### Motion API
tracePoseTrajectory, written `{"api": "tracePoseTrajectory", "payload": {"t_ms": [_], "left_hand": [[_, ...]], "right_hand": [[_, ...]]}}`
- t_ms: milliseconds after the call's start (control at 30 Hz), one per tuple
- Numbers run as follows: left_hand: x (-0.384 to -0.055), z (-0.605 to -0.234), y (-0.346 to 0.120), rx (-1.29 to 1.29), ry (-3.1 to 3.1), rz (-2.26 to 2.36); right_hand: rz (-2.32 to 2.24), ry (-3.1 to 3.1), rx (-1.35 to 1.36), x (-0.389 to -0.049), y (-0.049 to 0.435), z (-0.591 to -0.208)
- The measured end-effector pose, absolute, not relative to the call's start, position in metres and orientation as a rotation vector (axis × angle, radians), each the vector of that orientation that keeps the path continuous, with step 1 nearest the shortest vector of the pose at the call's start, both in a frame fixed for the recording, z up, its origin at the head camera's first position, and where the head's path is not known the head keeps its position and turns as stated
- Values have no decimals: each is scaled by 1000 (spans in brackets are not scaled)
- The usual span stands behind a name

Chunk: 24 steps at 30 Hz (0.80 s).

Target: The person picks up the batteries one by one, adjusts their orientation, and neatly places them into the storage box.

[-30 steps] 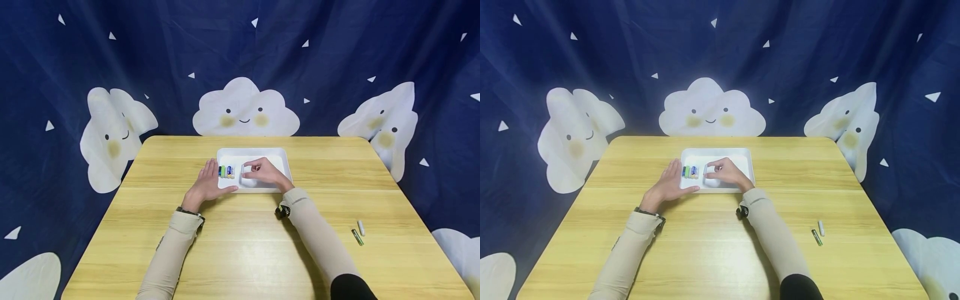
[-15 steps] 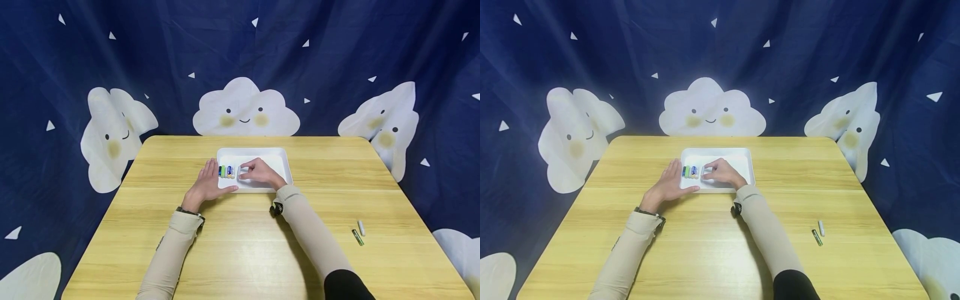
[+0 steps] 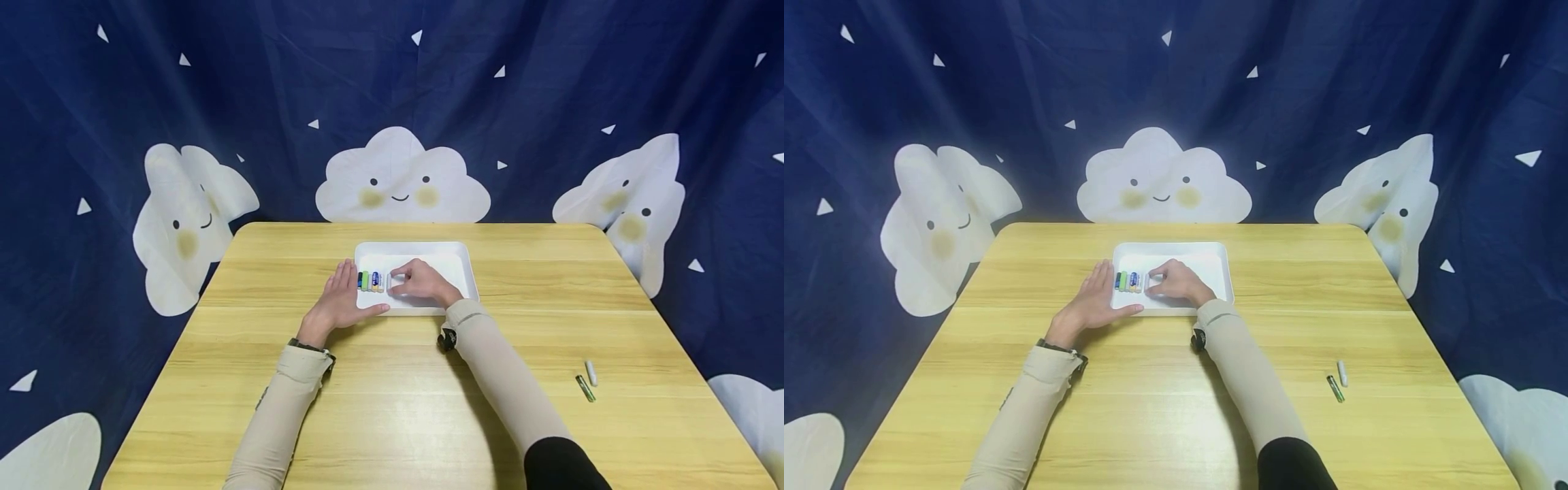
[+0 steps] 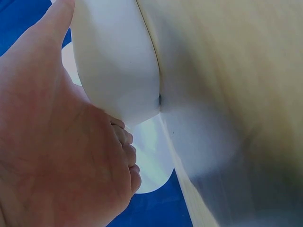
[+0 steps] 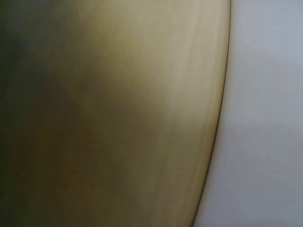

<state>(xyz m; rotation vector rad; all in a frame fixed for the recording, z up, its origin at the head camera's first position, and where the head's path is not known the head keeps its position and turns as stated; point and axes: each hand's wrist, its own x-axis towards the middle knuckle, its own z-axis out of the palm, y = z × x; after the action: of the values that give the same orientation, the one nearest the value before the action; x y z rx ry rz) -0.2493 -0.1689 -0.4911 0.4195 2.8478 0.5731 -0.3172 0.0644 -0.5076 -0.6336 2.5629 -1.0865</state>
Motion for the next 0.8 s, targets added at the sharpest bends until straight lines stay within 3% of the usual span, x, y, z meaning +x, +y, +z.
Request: {"api": "tracePoseTrajectory", "payload": {"t_ms": [800], "left_hand": [[-252,-497,-169,414,2837,561]], "right_hand": [[-852,2655,-626,-317,57,-501]]}}
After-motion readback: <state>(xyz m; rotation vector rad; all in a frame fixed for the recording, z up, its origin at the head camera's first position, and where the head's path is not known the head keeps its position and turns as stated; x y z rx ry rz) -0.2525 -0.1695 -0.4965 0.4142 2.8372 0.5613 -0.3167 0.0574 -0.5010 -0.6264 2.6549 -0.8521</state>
